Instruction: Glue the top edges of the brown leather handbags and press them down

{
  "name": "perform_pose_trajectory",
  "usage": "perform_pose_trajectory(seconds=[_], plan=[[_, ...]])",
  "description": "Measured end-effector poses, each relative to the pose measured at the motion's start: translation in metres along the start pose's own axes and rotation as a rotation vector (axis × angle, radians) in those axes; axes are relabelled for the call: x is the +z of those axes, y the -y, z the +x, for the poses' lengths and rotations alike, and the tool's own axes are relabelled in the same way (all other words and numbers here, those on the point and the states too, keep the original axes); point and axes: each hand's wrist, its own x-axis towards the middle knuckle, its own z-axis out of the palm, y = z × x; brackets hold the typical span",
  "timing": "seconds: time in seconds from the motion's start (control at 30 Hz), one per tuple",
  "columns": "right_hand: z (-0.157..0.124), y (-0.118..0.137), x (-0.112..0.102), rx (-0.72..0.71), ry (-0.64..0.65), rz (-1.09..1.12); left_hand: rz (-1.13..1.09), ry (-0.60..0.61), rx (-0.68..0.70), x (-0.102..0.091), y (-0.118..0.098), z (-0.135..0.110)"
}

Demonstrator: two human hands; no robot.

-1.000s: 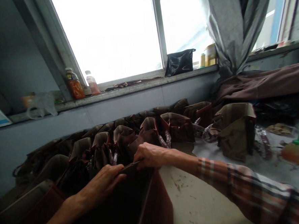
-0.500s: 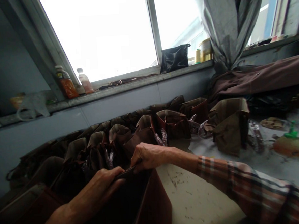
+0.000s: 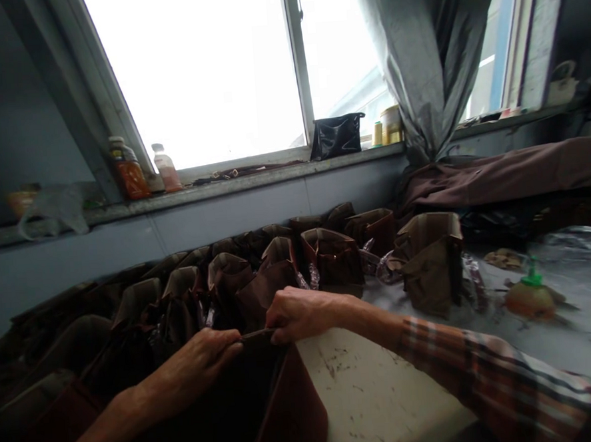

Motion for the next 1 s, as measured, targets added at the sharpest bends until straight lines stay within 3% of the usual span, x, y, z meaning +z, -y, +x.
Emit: perform_pose_trajectory(seconds=[0.2,0.53,0.7,0.9,1.0], plan=[[0.005,0.007,0.002,0.015,-0.002,-0.054,0.070,-0.001,-0.088,-0.003,-0.024,0.007],[0.005,-0.004,0.006,-0.050,-0.024,0.040,-0.020,0.029,0.126,-0.001,-0.019,0.022],[-0.003,-0.018,-0.002,-0.065,0.126,0.197,-0.169,0.047,0.190,-0.007,-0.017,0.028],[-0.013,-0.038,0.002,0.003,0.341,0.411,-0.430,0.308,0.308,-0.009,-0.016,0.040],[-0.015,-0.040,0.005,0.035,0.384,0.479,-0.460,0.263,0.293,-0.007,-0.016,0.041]])
